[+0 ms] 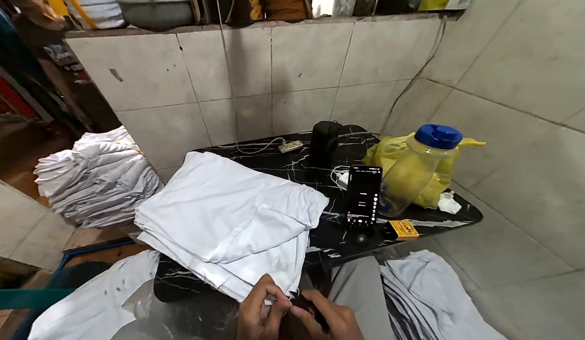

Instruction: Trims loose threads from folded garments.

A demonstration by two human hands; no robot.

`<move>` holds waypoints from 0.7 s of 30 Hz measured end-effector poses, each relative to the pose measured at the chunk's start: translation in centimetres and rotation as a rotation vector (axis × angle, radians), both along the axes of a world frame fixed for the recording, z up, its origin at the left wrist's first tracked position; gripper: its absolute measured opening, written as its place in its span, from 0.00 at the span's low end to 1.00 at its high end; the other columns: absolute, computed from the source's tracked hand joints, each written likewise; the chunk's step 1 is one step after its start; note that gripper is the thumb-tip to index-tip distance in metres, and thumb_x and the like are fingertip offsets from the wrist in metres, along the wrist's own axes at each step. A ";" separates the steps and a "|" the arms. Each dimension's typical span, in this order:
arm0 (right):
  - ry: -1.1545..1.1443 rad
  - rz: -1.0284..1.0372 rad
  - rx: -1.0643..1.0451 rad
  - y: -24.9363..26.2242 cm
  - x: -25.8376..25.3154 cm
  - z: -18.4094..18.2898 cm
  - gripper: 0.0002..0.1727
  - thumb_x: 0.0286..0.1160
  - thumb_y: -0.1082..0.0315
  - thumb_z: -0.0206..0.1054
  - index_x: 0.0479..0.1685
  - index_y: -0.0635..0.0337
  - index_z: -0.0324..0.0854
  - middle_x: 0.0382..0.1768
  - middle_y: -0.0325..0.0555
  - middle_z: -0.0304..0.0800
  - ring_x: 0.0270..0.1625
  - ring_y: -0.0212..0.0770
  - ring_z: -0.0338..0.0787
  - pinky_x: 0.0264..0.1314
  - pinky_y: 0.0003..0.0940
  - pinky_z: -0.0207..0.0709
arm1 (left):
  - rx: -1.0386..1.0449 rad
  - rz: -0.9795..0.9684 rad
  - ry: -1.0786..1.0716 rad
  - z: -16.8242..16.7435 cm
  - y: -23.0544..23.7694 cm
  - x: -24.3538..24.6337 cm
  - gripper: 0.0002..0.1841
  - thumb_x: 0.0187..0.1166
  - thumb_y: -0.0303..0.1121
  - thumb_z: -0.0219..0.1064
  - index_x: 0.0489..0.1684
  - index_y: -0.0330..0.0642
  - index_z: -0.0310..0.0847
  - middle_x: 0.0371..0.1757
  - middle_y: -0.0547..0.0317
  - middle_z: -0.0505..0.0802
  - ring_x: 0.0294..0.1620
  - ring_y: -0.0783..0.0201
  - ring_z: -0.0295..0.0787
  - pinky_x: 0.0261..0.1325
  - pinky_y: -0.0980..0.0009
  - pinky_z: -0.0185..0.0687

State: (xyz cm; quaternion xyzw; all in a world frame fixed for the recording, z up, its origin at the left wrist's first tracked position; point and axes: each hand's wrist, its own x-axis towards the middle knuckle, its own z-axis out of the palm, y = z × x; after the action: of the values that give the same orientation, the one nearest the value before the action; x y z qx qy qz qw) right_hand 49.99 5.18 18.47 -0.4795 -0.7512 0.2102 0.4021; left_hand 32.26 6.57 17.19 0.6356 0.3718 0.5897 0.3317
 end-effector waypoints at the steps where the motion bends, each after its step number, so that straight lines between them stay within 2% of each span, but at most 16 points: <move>1: -0.018 -0.030 0.044 0.0 -0.3 0.0 0.16 0.83 0.59 0.68 0.47 0.65 0.89 0.29 0.49 0.94 0.26 0.40 0.92 0.29 0.38 0.85 | 0.012 -0.010 0.002 0.1 0.0 0.0 0.11 0.86 0.42 0.64 0.39 0.46 0.79 0.39 0.67 0.84 0.40 0.82 0.83 0.44 0.86 0.82; 3: 0.022 -0.122 0.089 0.0 -0.6 -0.1 0.14 0.84 0.61 0.67 0.45 0.65 0.90 0.29 0.48 0.94 0.27 0.36 0.92 0.29 0.33 0.85 | 0.013 -0.022 -0.025 0.3 0.1 0.0 0.11 0.86 0.43 0.64 0.40 0.47 0.80 0.44 0.68 0.86 0.46 0.81 0.86 0.49 0.83 0.86; 5: 0.174 -0.221 0.066 0.1 -0.6 0.2 0.15 0.81 0.62 0.69 0.44 0.69 0.88 0.23 0.46 0.89 0.22 0.30 0.83 0.26 0.24 0.79 | -0.003 -0.021 -0.060 0.4 -0.1 0.0 0.09 0.86 0.43 0.64 0.41 0.49 0.81 0.50 0.68 0.87 0.50 0.80 0.87 0.52 0.80 0.89; 7: 0.344 -0.246 -0.043 0.3 -0.5 0.6 0.16 0.77 0.62 0.74 0.46 0.69 0.84 0.22 0.39 0.81 0.21 0.23 0.75 0.23 0.18 0.71 | -0.013 -0.037 -0.075 0.4 -0.1 0.0 0.08 0.85 0.42 0.65 0.43 0.50 0.82 0.52 0.68 0.87 0.52 0.78 0.88 0.52 0.79 0.91; 8: 0.403 -0.223 -0.114 0.5 -0.4 0.7 0.16 0.73 0.62 0.76 0.47 0.68 0.84 0.26 0.38 0.84 0.24 0.23 0.78 0.25 0.19 0.74 | -0.008 -0.050 -0.059 0.3 -0.1 -0.1 0.08 0.85 0.42 0.66 0.43 0.49 0.83 0.53 0.66 0.88 0.53 0.77 0.89 0.52 0.78 0.91; 10: 0.449 -0.126 -0.244 0.8 -0.1 0.3 0.15 0.71 0.65 0.77 0.49 0.66 0.86 0.36 0.42 0.92 0.34 0.27 0.88 0.36 0.25 0.85 | 0.015 -0.095 0.040 0.3 0.0 -0.5 0.08 0.84 0.37 0.68 0.41 0.43 0.84 0.54 0.59 0.89 0.58 0.74 0.88 0.57 0.77 0.89; 12: 0.444 -0.074 -0.272 0.9 -0.1 -0.3 0.10 0.73 0.68 0.76 0.44 0.67 0.88 0.34 0.42 0.92 0.32 0.26 0.87 0.35 0.23 0.82 | 0.044 -0.181 0.147 0.8 0.1 -1.2 0.06 0.81 0.26 0.69 0.36 0.36 0.90 0.60 0.46 0.90 0.66 0.67 0.87 0.68 0.72 0.87; 14: 0.432 -0.056 -0.261 0.7 -0.1 -0.7 0.08 0.74 0.69 0.74 0.41 0.67 0.87 0.31 0.43 0.90 0.30 0.25 0.85 0.33 0.21 0.79 | 0.056 -0.256 0.193 1.2 0.1 -1.6 0.11 0.79 0.19 0.63 0.36 0.37 0.94 0.64 0.41 0.89 0.71 0.63 0.86 0.75 0.68 0.84; 16: 0.453 -0.034 -0.241 0.5 0.0 -0.7 0.07 0.75 0.71 0.72 0.42 0.68 0.86 0.32 0.42 0.88 0.30 0.23 0.83 0.32 0.19 0.77 | 0.074 -0.238 0.212 1.3 0.2 -1.5 0.09 0.81 0.21 0.66 0.46 0.39 0.94 0.61 0.46 0.91 0.65 0.65 0.89 0.69 0.70 0.87; 18: 0.459 -0.016 -0.221 0.4 0.1 -0.7 0.06 0.73 0.73 0.72 0.41 0.68 0.86 0.33 0.42 0.88 0.31 0.23 0.83 0.33 0.18 0.77 | 0.111 -0.140 0.256 1.2 0.4 -0.6 0.09 0.78 0.24 0.71 0.52 0.39 0.91 0.53 0.50 0.91 0.53 0.69 0.89 0.58 0.77 0.87; 19: 0.444 -0.014 -0.204 0.3 0.1 -0.6 0.06 0.71 0.74 0.72 0.40 0.70 0.87 0.33 0.45 0.89 0.33 0.25 0.84 0.36 0.19 0.79 | 0.131 -0.067 0.296 1.2 0.4 0.1 0.11 0.76 0.24 0.73 0.53 0.39 0.92 0.50 0.50 0.90 0.49 0.70 0.89 0.56 0.80 0.87; 21: 0.390 -0.009 -0.170 0.2 0.0 -0.6 0.07 0.66 0.74 0.74 0.38 0.71 0.87 0.32 0.49 0.89 0.33 0.28 0.84 0.37 0.20 0.78 | 0.187 0.091 0.376 0.9 0.2 1.1 0.10 0.72 0.24 0.74 0.48 0.41 0.95 0.46 0.48 0.90 0.45 0.72 0.90 0.54 0.83 0.86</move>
State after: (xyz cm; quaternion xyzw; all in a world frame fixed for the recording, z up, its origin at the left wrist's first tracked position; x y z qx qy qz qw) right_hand 50.01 5.37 17.87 -0.4655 -0.6364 0.3598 0.4988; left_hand 33.34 6.79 18.10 0.7452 0.3991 0.5068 0.1692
